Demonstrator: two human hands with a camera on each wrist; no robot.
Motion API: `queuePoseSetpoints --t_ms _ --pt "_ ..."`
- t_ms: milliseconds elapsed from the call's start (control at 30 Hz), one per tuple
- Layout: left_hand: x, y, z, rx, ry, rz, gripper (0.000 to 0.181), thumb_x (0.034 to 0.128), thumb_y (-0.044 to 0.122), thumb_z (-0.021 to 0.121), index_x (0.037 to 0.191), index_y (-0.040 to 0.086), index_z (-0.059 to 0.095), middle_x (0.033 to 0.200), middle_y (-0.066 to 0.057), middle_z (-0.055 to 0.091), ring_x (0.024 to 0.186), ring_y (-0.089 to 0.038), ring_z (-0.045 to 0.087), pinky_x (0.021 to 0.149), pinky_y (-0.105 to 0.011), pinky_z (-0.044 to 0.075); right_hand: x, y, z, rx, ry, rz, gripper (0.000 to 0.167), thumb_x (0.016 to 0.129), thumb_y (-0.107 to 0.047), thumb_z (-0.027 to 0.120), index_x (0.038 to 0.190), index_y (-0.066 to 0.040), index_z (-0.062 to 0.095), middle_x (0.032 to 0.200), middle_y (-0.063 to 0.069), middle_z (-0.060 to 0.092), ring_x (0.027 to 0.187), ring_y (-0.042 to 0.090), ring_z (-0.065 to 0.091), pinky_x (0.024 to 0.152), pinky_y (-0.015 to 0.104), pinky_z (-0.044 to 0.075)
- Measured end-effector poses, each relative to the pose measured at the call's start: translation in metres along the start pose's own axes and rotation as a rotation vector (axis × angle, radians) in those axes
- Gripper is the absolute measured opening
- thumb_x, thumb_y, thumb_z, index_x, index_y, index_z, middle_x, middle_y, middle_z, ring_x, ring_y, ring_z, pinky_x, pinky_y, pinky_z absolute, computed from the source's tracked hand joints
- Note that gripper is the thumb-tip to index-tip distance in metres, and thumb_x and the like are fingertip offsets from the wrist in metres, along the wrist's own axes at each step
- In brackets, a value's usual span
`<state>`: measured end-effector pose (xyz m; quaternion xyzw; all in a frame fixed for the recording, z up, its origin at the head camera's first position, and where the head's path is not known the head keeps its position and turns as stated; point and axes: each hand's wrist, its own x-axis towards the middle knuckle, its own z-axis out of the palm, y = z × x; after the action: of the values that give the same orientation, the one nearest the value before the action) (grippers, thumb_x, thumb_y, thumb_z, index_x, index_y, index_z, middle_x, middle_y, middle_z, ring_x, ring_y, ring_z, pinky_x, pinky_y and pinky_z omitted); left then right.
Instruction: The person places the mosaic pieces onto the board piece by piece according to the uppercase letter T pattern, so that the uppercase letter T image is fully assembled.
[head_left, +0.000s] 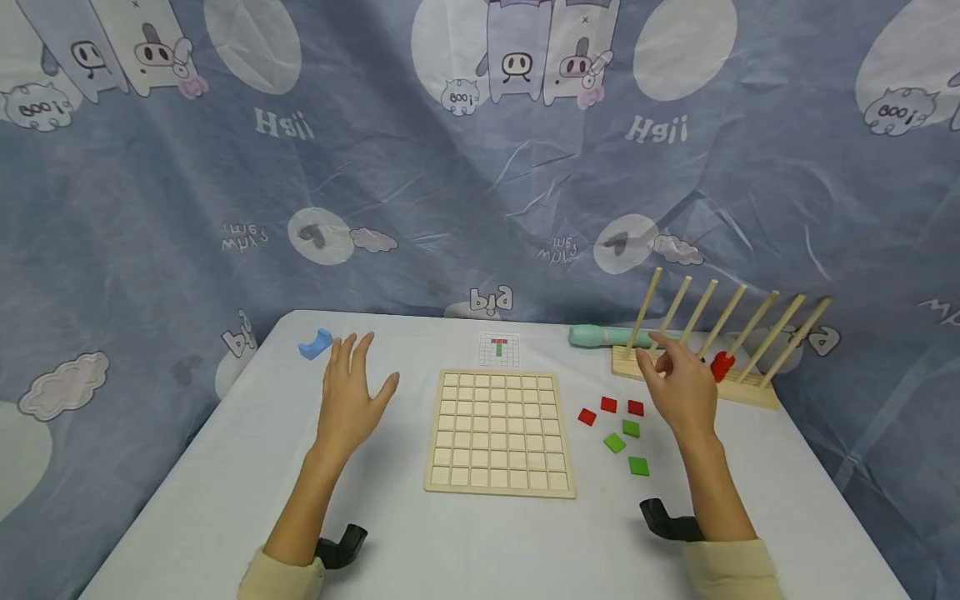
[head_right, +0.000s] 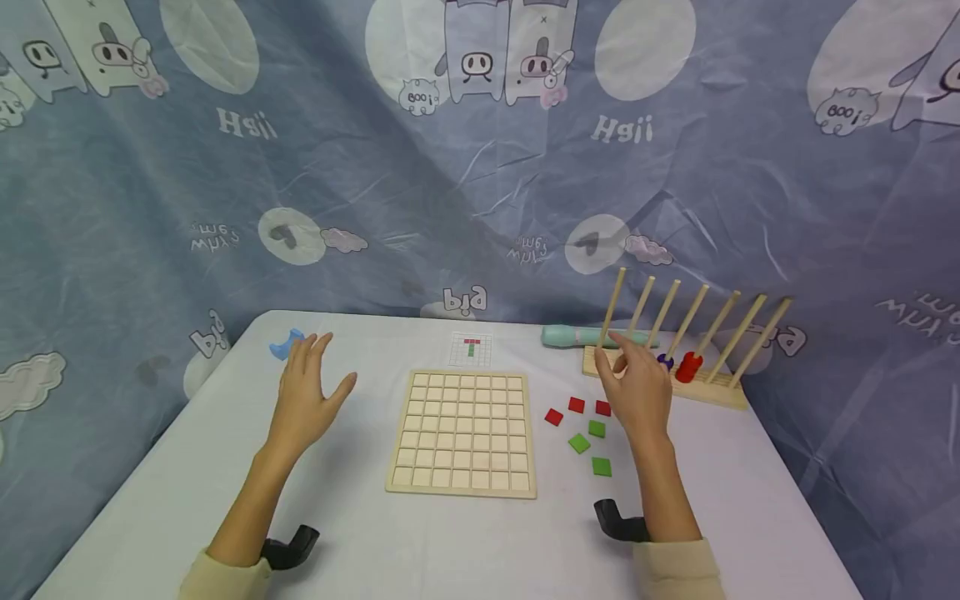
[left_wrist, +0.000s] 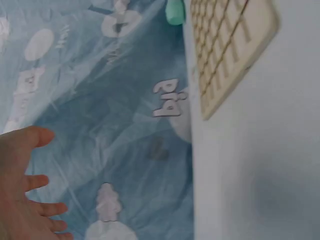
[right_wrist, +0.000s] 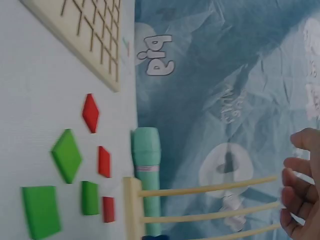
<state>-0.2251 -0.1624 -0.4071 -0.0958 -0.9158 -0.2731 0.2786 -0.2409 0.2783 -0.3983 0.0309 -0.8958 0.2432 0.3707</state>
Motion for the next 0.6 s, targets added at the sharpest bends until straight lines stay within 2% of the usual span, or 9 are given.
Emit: queuePoseSetpoints --t_ms 33,100,200,300,433,600 --pt "-0.004 -0.001 0.005 -0.026 0.013 -0.006 0.068 0.0855 0.032 0.064 0.140 0.005 0.034 0.141 -0.024 0.029 0.135 -0.042 0.014 0.103 -0.064 0.019 -0.003 0.004 0.003 0.007 0.010 0.008 0.036 0.087 -0.028 0.065 0.115 -0.005 0.064 0.059 0.004 0.048 0.048 0.016 0.038 0.043 0.034 0.033" --pt "-0.010 -0.004 0.014 -0.083 0.033 -0.022 0.065 0.0860 0.029 0.064 0.139 0.003 0.035 0.139 -0.022 0.032 0.134 -0.040 0.019 0.103 -0.061 0.022 -0.008 0.011 0.008 0.027 0.017 0.023 0.035 0.087 -0.029 0.065 0.113 -0.007 0.066 0.054 0.001 0.043 0.041 0.010 0.030 0.037 0.029 0.026" --pt "-0.019 -0.007 0.029 -0.164 0.047 -0.046 0.061 0.0873 0.026 0.062 0.137 0.002 0.036 0.137 -0.018 0.036 0.130 -0.036 0.028 0.103 -0.055 0.027 -0.017 0.022 0.014 0.066 0.025 0.040 0.034 0.085 -0.030 0.067 0.112 -0.009 0.067 0.050 -0.001 0.038 0.037 0.004 0.023 0.033 0.027 0.022" --pt "-0.026 -0.010 0.044 -0.235 0.027 -0.067 0.059 0.0888 0.025 0.059 0.138 0.003 0.035 0.136 -0.017 0.037 0.128 -0.033 0.034 0.102 -0.051 0.031 -0.025 0.034 0.020 0.092 0.020 0.049 0.035 0.084 -0.030 0.069 0.113 -0.011 0.067 0.046 -0.002 0.033 0.035 0.004 0.019 0.033 0.027 0.019" --pt "-0.035 -0.015 0.064 -0.276 -0.055 -0.072 0.060 0.0905 0.028 0.057 0.140 0.006 0.032 0.139 -0.016 0.035 0.129 -0.032 0.034 0.103 -0.050 0.032 -0.034 0.051 0.030 0.119 -0.005 0.059 0.038 0.082 -0.030 0.071 0.115 -0.011 0.066 0.045 -0.003 0.030 0.036 0.009 0.021 0.033 0.028 0.018" --pt "-0.043 -0.022 0.082 -0.266 -0.185 0.023 0.066 0.0902 0.034 0.058 0.144 0.009 0.027 0.143 -0.013 0.033 0.131 -0.031 0.032 0.104 -0.050 0.031 -0.047 0.072 0.041 0.129 -0.052 0.105 0.043 0.079 -0.030 0.073 0.118 -0.014 0.064 0.045 -0.005 0.029 0.039 0.009 0.021 0.031 0.038 0.026"
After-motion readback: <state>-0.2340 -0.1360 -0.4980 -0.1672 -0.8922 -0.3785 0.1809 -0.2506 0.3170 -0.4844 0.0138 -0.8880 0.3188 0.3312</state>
